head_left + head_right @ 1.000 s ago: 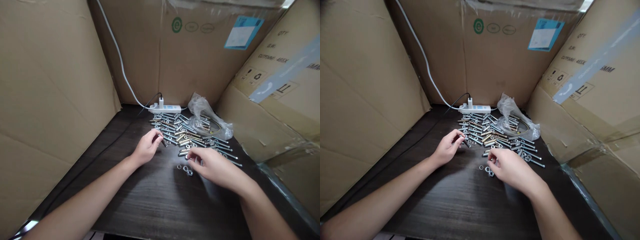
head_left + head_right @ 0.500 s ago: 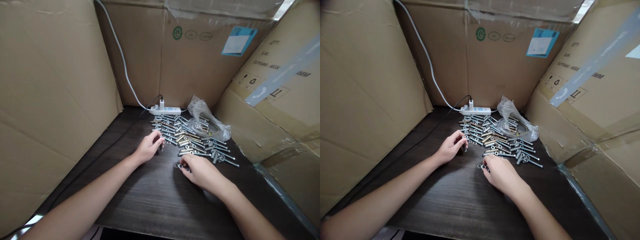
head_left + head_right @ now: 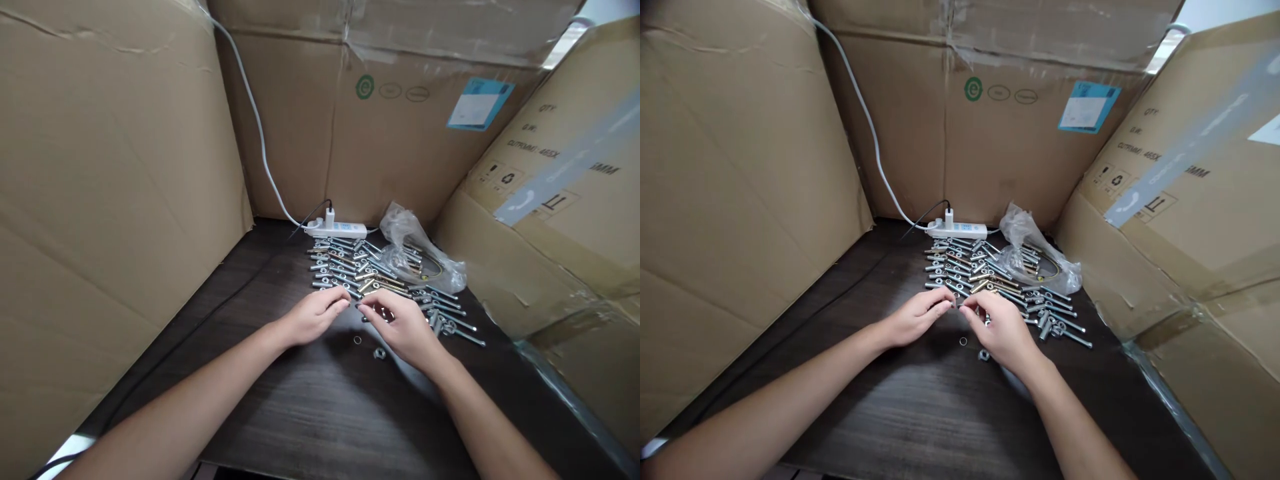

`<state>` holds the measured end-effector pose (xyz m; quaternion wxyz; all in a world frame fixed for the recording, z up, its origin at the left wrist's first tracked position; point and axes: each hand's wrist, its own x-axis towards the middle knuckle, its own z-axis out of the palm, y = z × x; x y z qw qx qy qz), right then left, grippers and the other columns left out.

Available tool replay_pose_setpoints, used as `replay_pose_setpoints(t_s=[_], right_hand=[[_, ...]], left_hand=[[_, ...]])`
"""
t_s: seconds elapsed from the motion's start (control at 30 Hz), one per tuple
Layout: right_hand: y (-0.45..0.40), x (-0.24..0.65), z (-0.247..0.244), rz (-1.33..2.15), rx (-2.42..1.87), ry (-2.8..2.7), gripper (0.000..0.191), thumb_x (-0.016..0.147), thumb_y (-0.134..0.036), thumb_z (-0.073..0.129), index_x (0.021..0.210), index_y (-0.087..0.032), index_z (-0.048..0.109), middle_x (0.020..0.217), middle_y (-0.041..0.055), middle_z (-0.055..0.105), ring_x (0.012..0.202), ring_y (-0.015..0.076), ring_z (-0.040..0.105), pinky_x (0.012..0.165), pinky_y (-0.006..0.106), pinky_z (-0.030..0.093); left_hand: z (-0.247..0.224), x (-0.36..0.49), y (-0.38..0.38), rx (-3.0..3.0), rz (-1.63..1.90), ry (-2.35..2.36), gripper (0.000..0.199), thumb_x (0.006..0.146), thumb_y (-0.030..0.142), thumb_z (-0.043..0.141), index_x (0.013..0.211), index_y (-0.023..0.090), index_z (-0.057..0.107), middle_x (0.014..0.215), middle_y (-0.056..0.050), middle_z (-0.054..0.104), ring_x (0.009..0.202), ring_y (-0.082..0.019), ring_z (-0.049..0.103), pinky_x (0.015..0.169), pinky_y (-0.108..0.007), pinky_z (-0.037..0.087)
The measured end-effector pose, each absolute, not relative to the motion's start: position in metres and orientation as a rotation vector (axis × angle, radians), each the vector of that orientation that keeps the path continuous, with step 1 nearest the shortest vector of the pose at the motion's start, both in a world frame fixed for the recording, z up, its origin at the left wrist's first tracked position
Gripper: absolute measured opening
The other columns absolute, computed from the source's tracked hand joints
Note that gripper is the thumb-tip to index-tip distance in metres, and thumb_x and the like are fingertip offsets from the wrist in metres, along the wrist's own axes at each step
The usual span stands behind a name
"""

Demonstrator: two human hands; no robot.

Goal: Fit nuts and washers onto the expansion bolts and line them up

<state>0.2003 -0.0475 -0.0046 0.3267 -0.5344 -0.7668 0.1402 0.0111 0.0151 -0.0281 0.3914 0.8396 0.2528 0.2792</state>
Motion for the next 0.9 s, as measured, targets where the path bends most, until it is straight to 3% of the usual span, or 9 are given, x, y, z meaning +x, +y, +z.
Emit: replay_pose_setpoints(t_s=[0.6, 0.77, 0.9], right_hand=[[-0.049, 0.195, -0.024, 0.441, -1.288, -1.861, 0.017, 0.090, -0.027, 0.049, 0.080, -0.019, 0.061, 0.076, 0.0032, 0.063, 0.069, 0.0149, 0.056, 0.065, 0.025, 0.043], [-0.047, 0.196, -0.024, 0.408, -1.347, -1.882, 0.020, 0.091, -0.027, 0.046, 0.078, -0.018, 0.058, 0.074, 0.0029, 0.061, 0.069, 0.0148, 0.055, 0.066, 0.025, 0.042], [-0.048, 0.205, -0.018, 0.458, -1.438, -2.040, 0.018, 0.089, -0.026, 0.045, 0.081, -0.019, 0.059, 0.077, 0.0023, 0.063, 0.069, 0.0149, 0.056, 0.066, 0.026, 0.042]], left_hand=[[-0.025, 0.016, 0.004, 2.148, 0.617, 0.642, 0.014, 0.091, 0.024, 0.041, 0.088, 0.018, 0.053, 0.088, -0.001, 0.059, 0.081, -0.015, 0.053, 0.076, -0.026, 0.041], [-0.024, 0.017, 0.001, 2.095, 0.631, 0.658, 0.016, 0.091, 0.029, 0.042, 0.097, 0.018, 0.051, 0.085, 0.000, 0.057, 0.074, -0.014, 0.051, 0.067, -0.025, 0.040], [-0.026, 0.017, 0.003, 2.089, 0.699, 0.667, 0.020, 0.092, 0.030, 0.039, 0.104, 0.018, 0.050, 0.087, -0.001, 0.055, 0.076, -0.014, 0.050, 0.070, -0.025, 0.040]])
